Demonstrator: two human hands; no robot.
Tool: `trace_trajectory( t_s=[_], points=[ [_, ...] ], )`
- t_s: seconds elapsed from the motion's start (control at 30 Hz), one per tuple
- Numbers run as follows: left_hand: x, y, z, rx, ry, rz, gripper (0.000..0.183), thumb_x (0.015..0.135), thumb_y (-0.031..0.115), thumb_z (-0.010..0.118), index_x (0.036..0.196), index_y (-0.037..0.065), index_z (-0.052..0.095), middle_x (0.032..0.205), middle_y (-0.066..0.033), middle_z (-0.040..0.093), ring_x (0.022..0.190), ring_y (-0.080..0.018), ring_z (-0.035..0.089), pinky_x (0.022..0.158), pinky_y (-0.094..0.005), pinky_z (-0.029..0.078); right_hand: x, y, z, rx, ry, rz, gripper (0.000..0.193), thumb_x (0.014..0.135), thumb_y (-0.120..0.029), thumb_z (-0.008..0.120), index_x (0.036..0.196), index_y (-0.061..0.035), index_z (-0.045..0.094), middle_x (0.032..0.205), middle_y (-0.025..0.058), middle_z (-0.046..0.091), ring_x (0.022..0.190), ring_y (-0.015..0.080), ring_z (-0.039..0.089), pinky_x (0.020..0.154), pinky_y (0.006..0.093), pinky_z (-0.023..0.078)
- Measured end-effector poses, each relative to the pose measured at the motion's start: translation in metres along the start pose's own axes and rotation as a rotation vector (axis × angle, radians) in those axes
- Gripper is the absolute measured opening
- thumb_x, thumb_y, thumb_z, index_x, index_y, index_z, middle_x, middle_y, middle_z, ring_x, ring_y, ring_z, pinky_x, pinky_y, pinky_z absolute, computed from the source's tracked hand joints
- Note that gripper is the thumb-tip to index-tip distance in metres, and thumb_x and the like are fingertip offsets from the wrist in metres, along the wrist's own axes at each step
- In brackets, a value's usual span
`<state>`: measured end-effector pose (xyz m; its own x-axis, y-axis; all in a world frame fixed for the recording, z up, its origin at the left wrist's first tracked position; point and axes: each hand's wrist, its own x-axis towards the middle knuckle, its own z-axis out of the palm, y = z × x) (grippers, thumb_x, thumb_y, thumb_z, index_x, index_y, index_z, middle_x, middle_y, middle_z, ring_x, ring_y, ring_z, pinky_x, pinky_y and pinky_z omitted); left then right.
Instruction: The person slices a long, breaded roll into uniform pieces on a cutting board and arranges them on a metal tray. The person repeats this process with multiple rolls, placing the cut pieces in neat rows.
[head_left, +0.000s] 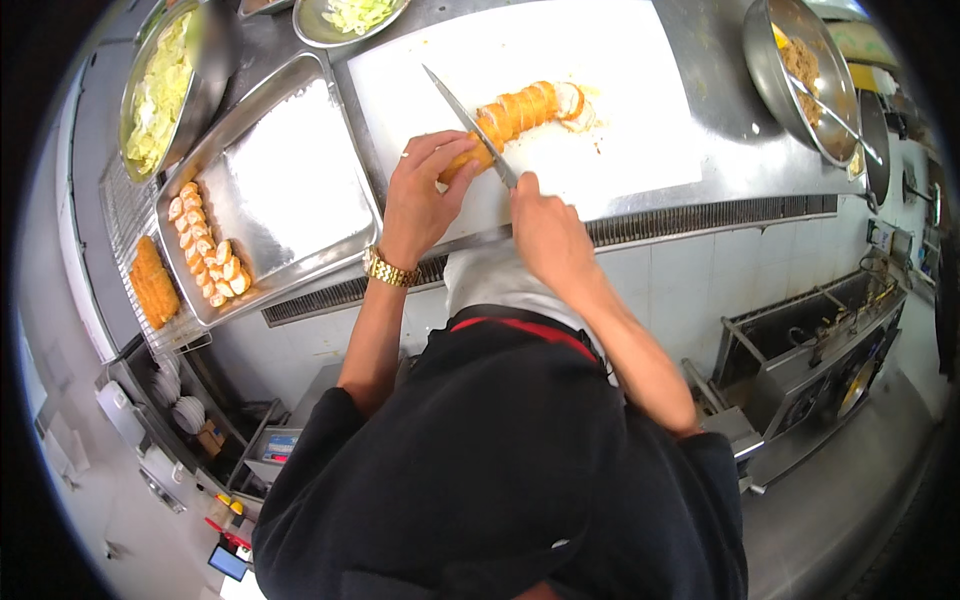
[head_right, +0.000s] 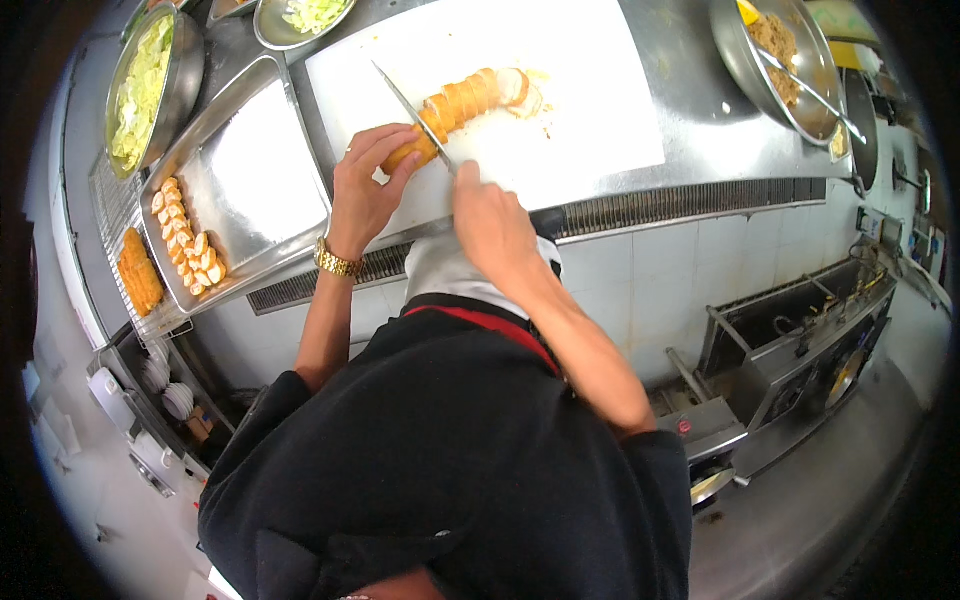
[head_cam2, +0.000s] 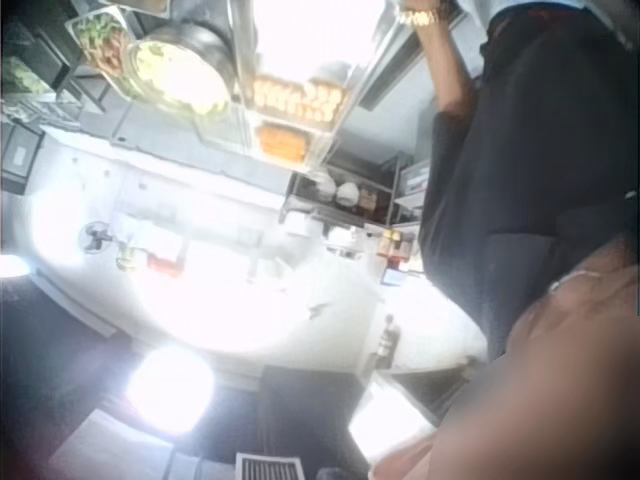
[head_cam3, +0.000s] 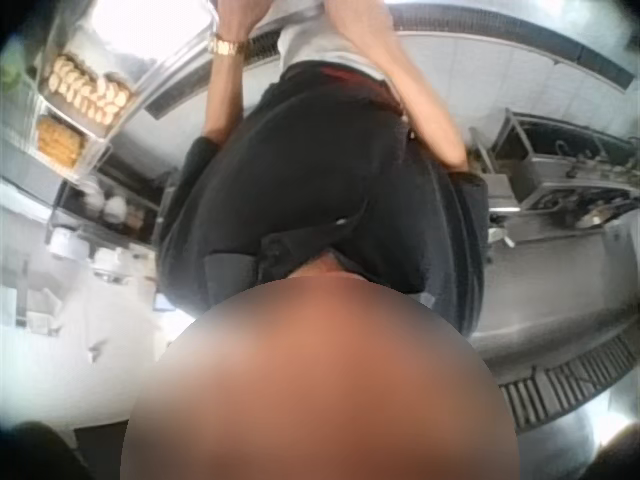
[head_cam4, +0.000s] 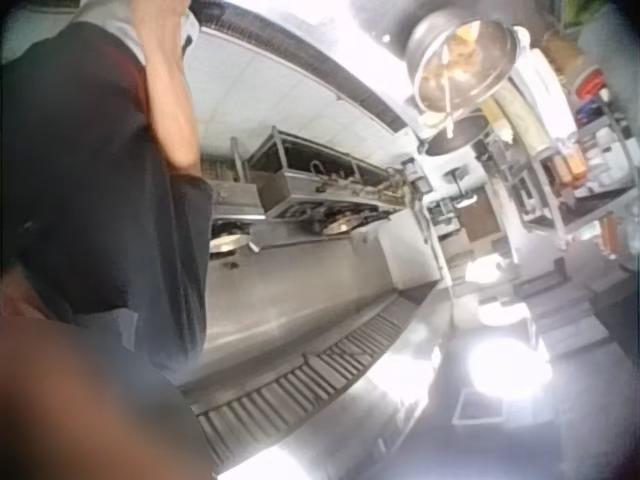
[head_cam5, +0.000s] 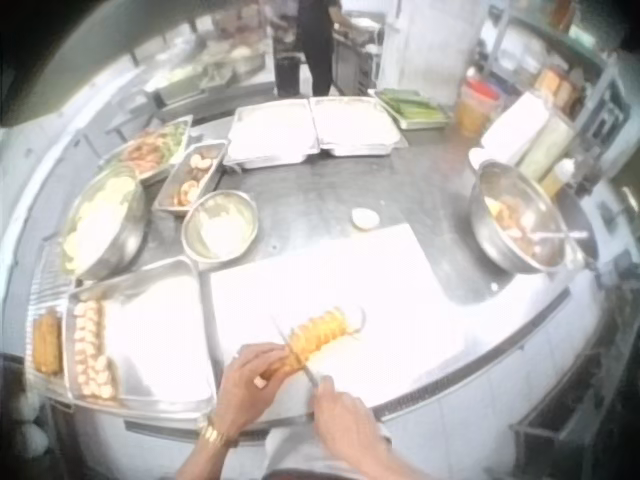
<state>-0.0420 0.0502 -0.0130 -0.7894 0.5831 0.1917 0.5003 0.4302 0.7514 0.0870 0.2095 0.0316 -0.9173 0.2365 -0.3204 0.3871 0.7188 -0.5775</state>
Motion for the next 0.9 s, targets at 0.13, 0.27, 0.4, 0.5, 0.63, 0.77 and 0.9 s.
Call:
trace_trajectory(
  t_s=[0.13,0.27,0.4,0.5,0.63,0.77,0.9],
  points=[
    [-0.007,0.006,-0.015,0.159,-0.034,0.011,0.036,0.09,0.008,0.088,0.126,0.01,0.082,0.132,-0.009,0.077,0.121,-0.0307,0.072,0.103,-0.0432,0.059,-0.012,-0.002,-0.009,-0.077,-0.083,0.066,0.01,0.103,0.0,0.054,0.11,0.0044,0.049,0.085,0.0353,0.073,0.083,0.0576,0.075,0.073,0.0628,0.062],
    [-0.009,0.005,-0.016,0.105,-0.065,-0.008,0.034,0.092,0.007,0.085,0.126,0.009,0.081,0.131,-0.009,0.077,0.118,-0.031,0.072,0.1,-0.0432,0.06,-0.027,-0.009,-0.017,-0.067,-0.175,0.107,0.01,0.102,0.001,0.054,0.11,0.005,0.049,0.085,0.0357,0.073,0.084,0.0575,0.076,0.074,0.0624,0.062],
    [-0.009,0.001,-0.012,0.102,-0.058,0.02,0.031,0.093,0.007,0.082,0.124,0.008,0.079,0.129,-0.0092,0.076,0.114,-0.0318,0.071,0.096,-0.0431,0.061,-0.037,-0.013,-0.018,-0.083,-0.189,0.123,0.009,0.102,0.001,0.053,0.109,0.0052,0.049,0.084,0.0362,0.072,0.084,0.0578,0.075,0.074,0.0632,0.062],
    [-0.008,-0.002,-0.013,0.086,-0.058,0.039,0.031,0.093,0.007,0.082,0.124,0.008,0.079,0.128,-0.0097,0.077,0.114,-0.0325,0.071,0.096,-0.0432,0.061,-0.035,-0.017,-0.019,-0.071,-0.218,0.166,0.009,0.101,0.002,0.054,0.109,0.0051,0.049,0.081,0.036,0.072,0.084,0.0581,0.075,0.074,0.0636,0.061],
    [-0.007,-0.004,-0.012,0.026,-0.039,-0.019,0.033,0.092,0.004,0.085,0.124,0.007,0.081,0.127,-0.0104,0.08,0.116,-0.0312,0.075,0.102,-0.0423,0.062,-0.015,-0.029,-0.022,0.006,-0.128,0.038,0.01,0.1,0.002,0.053,0.109,0.0051,0.05,0.081,0.0376,0.072,0.083,0.0585,0.075,0.076,0.0643,0.061],
    [-0.006,-0.005,-0.011,0.01,-0.049,-0.039,0.03,0.092,0.004,0.083,0.122,0.007,0.081,0.125,-0.011,0.079,0.114,-0.0328,0.072,0.097,-0.0427,0.061,-0.015,-0.037,-0.028,-0.013,-0.134,0.088,0.009,0.101,0.002,0.052,0.109,0.0058,0.05,0.082,0.0384,0.072,0.083,0.0584,0.075,0.076,0.0649,0.06],
    [-0.006,-0.005,-0.011,0.03,-0.016,-0.019,0.031,0.092,0.004,0.085,0.122,0.008,0.082,0.126,-0.0108,0.081,0.115,-0.0311,0.075,0.099,-0.0411,0.062,-0.03,-0.029,-0.02,-0.013,-0.209,0.181,0.019,0.114,-0.011,0.05,0.109,0.0075,0.051,0.079,0.0365,0.071,0.081,0.059,0.072,0.077,0.0682,0.056]
  ],
)
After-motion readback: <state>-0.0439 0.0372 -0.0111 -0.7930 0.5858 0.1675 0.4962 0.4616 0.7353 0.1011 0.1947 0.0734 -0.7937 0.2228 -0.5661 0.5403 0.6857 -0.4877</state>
